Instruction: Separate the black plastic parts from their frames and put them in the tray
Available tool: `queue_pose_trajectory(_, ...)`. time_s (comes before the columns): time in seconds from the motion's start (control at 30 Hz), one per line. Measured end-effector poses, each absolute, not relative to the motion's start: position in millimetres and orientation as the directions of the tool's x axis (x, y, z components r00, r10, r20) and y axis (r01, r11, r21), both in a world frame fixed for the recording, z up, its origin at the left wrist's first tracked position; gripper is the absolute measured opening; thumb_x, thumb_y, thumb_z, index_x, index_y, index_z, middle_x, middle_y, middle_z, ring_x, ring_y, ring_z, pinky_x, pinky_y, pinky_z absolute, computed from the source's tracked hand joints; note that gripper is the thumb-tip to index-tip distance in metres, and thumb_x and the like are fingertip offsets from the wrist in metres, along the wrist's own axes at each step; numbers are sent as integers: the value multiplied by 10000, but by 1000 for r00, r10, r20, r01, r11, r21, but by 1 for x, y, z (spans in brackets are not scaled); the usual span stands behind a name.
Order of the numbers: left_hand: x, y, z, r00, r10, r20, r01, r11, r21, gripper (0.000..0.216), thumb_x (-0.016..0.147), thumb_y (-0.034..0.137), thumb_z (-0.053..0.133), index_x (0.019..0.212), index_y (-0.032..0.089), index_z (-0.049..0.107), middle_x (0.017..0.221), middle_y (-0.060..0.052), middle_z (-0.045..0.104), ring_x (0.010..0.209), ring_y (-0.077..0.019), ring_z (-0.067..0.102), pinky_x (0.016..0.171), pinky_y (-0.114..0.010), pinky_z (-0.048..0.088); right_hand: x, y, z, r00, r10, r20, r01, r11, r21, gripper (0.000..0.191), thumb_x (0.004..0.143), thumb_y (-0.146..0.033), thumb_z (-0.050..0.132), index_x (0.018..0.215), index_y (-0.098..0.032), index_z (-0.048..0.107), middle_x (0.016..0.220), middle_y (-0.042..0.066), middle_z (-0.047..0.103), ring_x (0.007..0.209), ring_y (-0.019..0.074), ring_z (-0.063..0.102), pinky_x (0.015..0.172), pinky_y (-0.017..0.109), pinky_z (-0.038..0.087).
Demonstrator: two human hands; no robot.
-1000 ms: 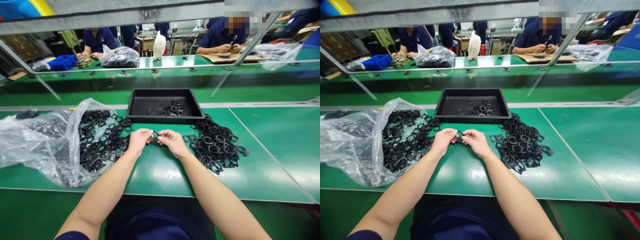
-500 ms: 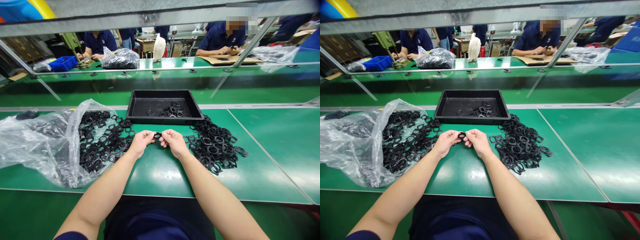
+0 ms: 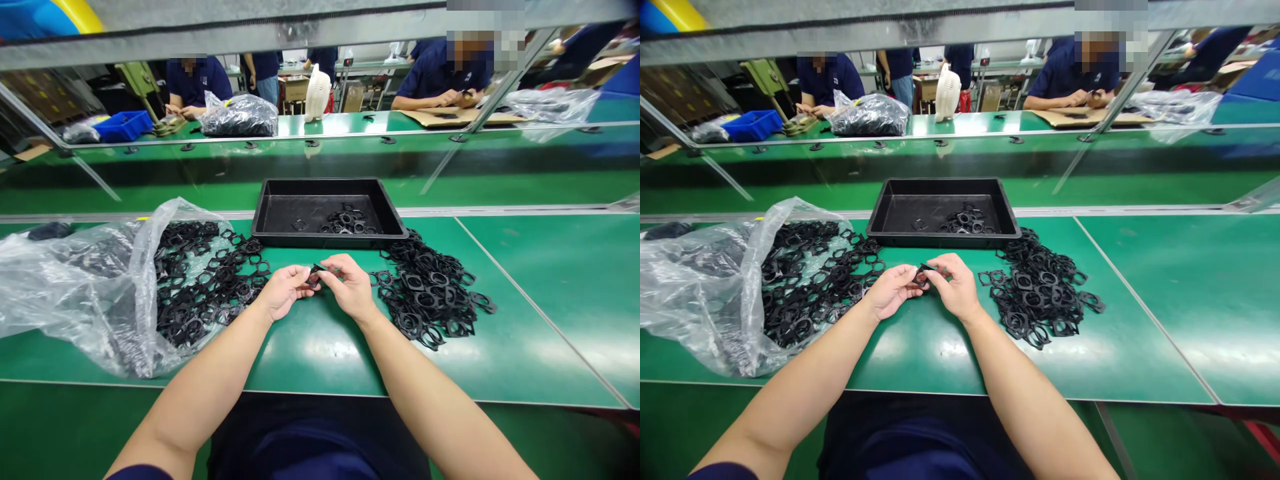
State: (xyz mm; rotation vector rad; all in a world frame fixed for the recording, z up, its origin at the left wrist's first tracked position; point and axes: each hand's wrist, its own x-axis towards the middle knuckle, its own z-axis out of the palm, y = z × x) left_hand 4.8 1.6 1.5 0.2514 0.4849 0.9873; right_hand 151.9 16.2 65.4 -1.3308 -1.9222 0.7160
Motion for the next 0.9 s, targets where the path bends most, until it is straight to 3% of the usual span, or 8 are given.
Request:
queue_pose_trajectory(0.13, 5, 1, 0, 462, 850, -252, -735, 526, 428, 383, 654, 416, 783, 833, 110, 639, 774, -50, 645, 709, -132, 621, 644, -240, 460, 151, 15, 68, -366, 884, 290, 590, 461, -663, 55, 811, -206, 647, 855, -217, 676, 862, 40, 618, 816, 149, 578, 653, 270, 485)
queue_pose_trajectory(0.4, 5, 1, -2, 443, 868, -224, -733, 495, 466, 353, 587, 348, 834, 800, 104, 692, 759, -41, 625, 703, -100, 552, 622, -210, 394, 153, 16, 73, -419, 877, 236, 576, 457, -678, 73, 819, -234, 631, 764, -190, 615, 833, 37, 608, 817, 156, 577, 749, 304, 473)
queue_pose_trajectory(0.5, 4, 0, -1, 445, 868, -221, -717, 493, 493, 344, 568, 323, 847, 785, 98, 704, 738, -41, 625, 685, -90, 528, 618, -209, 379, 153, 16, 74, -367, 917, 154, 546, 346, -763, 141, 794, -290, 659, 749, -188, 573, 789, 27, 592, 758, 150, 564, 729, 303, 467)
queue_pose_trajectory(0.7, 3, -3, 2, 541, 819, -190, -711, 566, 416, 336, 609, 323, 828, 830, 115, 684, 794, -54, 642, 745, -128, 597, 675, -243, 445, 148, 12, 69, -180, 974, -139, 361, -66, -930, 338, 701, -416, 728, 881, -195, 546, 688, -11, 530, 604, 123, 521, 553, 260, 478)
queue_pose_trajectory(0.77, 4, -3, 3, 510, 843, -172, -761, 535, 368, 360, 634, 297, 816, 927, 142, 675, 886, -59, 654, 817, -146, 619, 750, -279, 481, 147, 12, 67, -125, 989, -75, 369, -24, -929, 355, 720, -407, 714, 957, -199, 551, 796, 17, 569, 659, 135, 554, 570, 271, 500)
queue_pose_trajectory(0.9, 5, -1, 3, 419, 893, -164, -836, 450, 313, 377, 670, 245, 792, 1014, 164, 662, 938, -59, 665, 871, -144, 624, 856, -331, 496, 148, 12, 66, -181, 957, 229, 558, 291, -777, 177, 757, -273, 698, 881, -198, 597, 879, 36, 594, 762, 145, 576, 692, 293, 504)
